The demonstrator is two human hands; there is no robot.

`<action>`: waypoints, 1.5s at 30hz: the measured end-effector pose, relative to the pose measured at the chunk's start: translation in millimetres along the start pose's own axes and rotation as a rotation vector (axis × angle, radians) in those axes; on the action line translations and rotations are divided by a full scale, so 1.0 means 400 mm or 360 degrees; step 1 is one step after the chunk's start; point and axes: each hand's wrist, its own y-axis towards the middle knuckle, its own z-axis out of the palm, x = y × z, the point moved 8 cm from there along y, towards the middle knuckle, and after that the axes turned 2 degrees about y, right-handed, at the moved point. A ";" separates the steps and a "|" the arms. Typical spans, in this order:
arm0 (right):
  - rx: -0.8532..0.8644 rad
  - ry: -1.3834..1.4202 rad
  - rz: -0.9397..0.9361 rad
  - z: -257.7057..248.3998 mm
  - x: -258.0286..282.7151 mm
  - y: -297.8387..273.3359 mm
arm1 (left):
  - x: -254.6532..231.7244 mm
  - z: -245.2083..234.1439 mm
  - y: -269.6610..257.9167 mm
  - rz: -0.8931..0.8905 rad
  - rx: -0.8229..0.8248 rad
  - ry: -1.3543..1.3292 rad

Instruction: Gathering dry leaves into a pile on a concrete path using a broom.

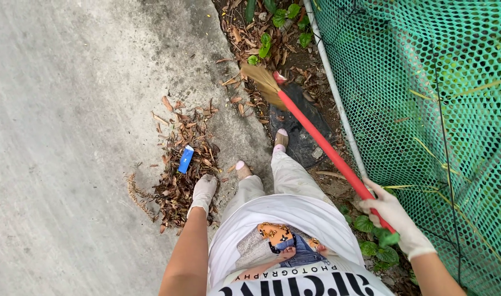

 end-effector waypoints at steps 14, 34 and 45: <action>0.0026 0.0126 -0.0055 0.188 -0.026 0.284 | 0.050 0.006 -0.009 -0.0040 -0.0024 0.0016; 0.0933 -0.0020 0.0168 0.495 0.129 0.331 | -0.016 -0.002 -0.126 -0.0063 -0.0020 -0.0106; 0.0321 -0.0238 -0.0166 0.133 0.254 0.182 | 0.092 0.053 -0.089 -0.0222 -0.0111 -0.0186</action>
